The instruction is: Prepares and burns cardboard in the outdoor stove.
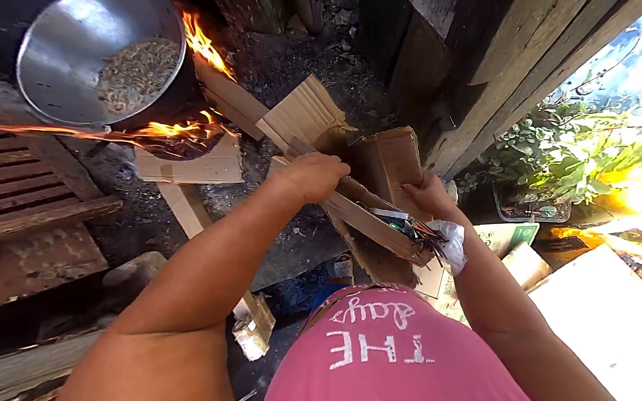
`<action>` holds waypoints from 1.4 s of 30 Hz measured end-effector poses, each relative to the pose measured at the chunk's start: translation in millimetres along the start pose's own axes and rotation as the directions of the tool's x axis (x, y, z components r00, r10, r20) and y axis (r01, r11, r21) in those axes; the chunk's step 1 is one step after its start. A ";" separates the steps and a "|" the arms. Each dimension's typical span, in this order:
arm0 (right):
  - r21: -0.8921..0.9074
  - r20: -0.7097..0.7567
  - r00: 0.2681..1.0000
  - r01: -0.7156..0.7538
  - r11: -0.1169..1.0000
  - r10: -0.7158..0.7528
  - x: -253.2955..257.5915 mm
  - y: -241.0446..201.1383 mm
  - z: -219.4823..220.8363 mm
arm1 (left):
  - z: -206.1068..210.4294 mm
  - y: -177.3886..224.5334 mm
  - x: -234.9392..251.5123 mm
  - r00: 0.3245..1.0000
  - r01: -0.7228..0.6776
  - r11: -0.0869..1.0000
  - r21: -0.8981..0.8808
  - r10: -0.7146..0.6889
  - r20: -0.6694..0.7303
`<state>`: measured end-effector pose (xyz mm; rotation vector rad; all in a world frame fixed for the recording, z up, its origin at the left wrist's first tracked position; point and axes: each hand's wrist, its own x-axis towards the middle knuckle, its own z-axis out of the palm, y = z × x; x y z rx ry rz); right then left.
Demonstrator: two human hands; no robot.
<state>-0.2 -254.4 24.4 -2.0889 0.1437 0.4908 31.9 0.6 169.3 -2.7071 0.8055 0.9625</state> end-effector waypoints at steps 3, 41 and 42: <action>-0.073 -0.022 0.997 -0.073 0.995 0.071 -3.7 -19.7 1.9 | 14.0 -3.3 -22.2 0.998 0.053 0.997 -0.050 -0.053 -0.014; -0.296 -0.114 0.993 -0.036 0.955 0.002 15.3 -51.7 21.1 | 257.2 -115.2 -164.8 0.553 0.565 0.159 -0.810 -0.801 0.229; -0.295 -0.114 0.993 -0.032 0.955 -0.002 15.3 -52.1 22.1 | 263.6 -118.8 -165.9 0.528 0.579 0.123 -0.806 -0.809 0.256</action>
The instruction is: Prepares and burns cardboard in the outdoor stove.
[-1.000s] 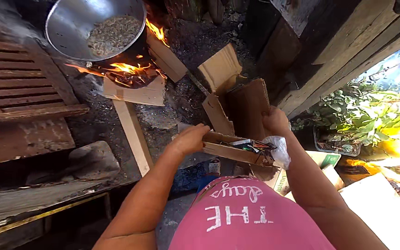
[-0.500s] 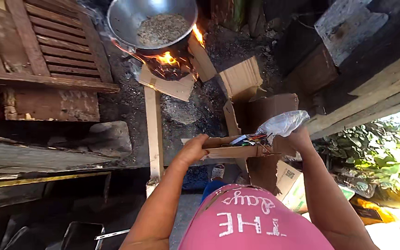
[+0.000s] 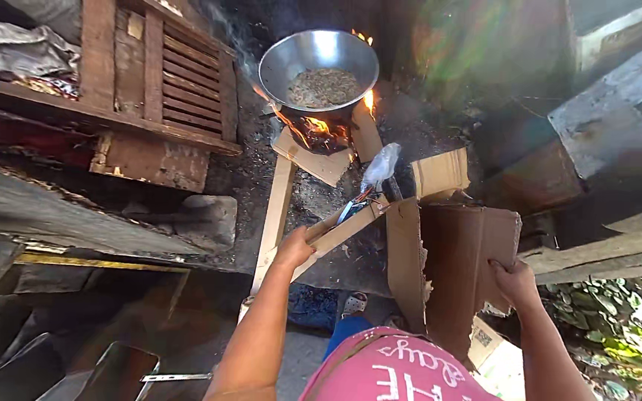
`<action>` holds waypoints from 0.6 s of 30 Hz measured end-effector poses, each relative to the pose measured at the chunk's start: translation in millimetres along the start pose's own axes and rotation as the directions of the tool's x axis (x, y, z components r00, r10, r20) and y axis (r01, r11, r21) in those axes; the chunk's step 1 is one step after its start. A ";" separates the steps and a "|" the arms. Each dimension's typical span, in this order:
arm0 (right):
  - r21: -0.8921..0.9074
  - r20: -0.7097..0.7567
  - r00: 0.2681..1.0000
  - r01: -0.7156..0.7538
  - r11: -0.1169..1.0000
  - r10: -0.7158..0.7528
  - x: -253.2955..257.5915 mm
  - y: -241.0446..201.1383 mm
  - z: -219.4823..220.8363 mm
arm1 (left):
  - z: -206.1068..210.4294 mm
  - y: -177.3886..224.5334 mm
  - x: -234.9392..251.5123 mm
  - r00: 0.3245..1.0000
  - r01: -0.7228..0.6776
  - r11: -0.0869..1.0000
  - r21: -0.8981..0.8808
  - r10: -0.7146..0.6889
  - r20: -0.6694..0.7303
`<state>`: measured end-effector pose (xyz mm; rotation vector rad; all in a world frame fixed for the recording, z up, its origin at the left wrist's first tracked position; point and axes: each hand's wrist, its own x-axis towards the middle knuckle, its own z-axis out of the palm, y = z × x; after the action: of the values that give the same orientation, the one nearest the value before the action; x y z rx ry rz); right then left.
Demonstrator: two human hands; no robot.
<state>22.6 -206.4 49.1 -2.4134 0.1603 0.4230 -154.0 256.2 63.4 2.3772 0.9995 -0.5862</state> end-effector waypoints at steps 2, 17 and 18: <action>0.001 -0.008 1.000 -0.005 1.000 0.005 -2.2 -2.4 1.0 | 4.5 -13.7 10.1 0.997 0.071 0.997 -0.017 -0.071 -0.003; -0.119 -0.246 0.965 -0.125 0.985 0.092 7.6 6.4 -3.8 | 20.3 -73.9 60.2 0.949 0.316 0.937 -0.147 -0.313 0.044; -0.138 -0.274 0.955 -0.158 0.978 0.116 14.4 13.0 -4.2 | 21.3 -78.8 59.0 0.947 0.320 0.936 -0.147 -0.316 0.051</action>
<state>34.3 -219.1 39.4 -2.6187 0.4296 0.1776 -179.1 323.2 -7.4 2.0820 1.3803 -0.6299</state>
